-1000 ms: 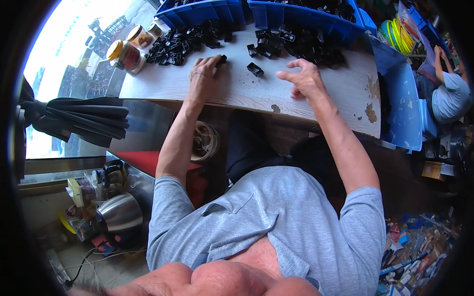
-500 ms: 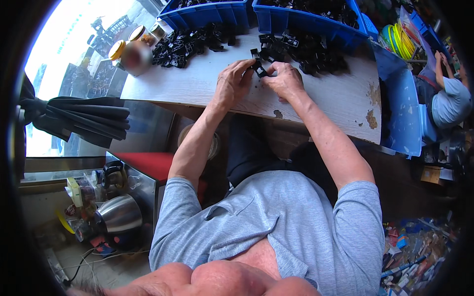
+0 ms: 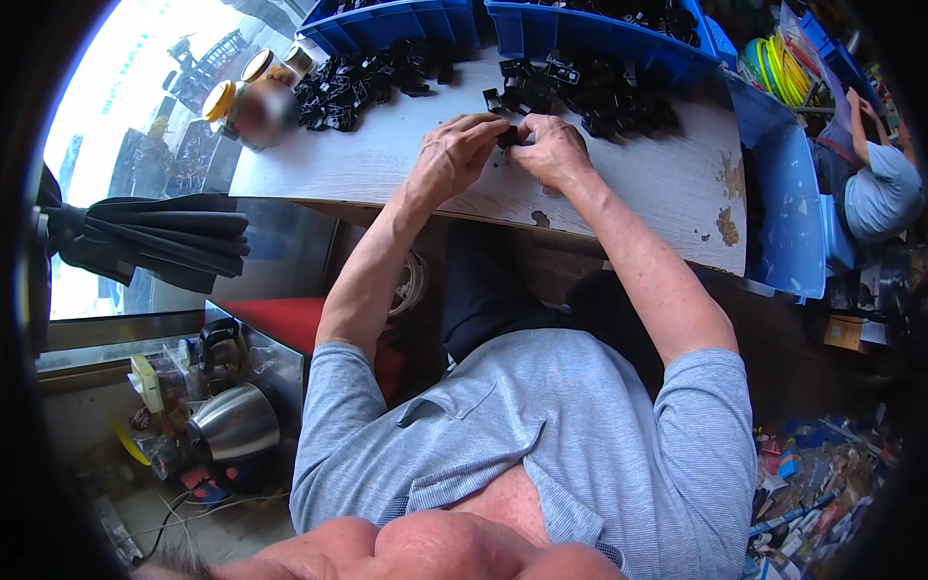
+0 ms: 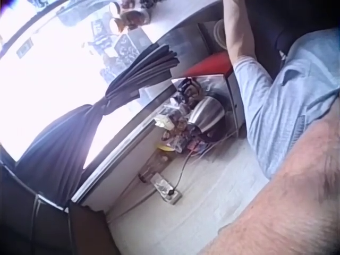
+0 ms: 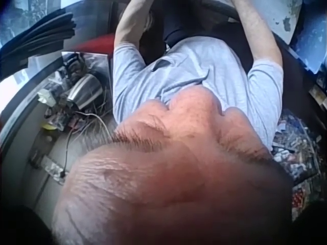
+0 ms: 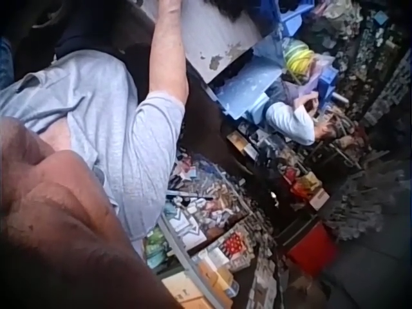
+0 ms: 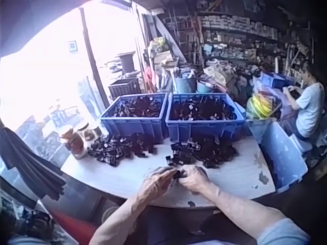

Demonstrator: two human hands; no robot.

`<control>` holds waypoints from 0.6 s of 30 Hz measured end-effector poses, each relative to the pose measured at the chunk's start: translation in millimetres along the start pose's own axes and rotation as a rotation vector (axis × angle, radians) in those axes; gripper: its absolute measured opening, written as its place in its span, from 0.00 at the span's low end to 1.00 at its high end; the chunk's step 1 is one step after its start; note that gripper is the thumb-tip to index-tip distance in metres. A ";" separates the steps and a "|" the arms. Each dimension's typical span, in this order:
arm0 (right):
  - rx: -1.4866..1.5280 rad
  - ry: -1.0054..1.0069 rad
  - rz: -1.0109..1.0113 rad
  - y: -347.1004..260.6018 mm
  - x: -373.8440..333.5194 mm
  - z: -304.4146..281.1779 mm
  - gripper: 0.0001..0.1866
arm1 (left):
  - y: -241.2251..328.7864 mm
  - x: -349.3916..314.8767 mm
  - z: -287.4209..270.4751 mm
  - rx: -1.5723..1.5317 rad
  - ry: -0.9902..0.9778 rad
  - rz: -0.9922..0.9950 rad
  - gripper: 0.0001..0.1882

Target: Picking up, inspecting, and sorting small black components on a factory workbench.

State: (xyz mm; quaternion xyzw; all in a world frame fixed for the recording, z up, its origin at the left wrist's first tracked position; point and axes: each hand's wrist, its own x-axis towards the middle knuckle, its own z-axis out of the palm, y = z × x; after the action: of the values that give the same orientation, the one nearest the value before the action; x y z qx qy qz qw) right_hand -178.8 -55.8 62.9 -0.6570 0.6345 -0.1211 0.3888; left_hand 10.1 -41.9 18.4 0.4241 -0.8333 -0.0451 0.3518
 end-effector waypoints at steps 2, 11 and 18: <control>0.042 0.062 -0.065 10.9 4.7 8.2 0.19 | -0.1 2.9 1.5 0.008 -0.046 0.016 0.16; 0.120 -0.005 -0.069 11.6 1.2 1.0 0.20 | -14.8 -1.0 2.0 -0.084 -0.087 0.073 0.16; 0.143 -0.065 -0.115 15.7 4.9 -0.4 0.19 | 4.0 -10.5 -1.5 -0.065 -0.093 0.045 0.23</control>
State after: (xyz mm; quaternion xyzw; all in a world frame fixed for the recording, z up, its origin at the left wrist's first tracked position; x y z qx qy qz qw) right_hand -189.8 -58.8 51.1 -0.6664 0.5726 -0.1665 0.4476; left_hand 12.4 -31.3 15.2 0.3912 -0.8561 -0.0837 0.3271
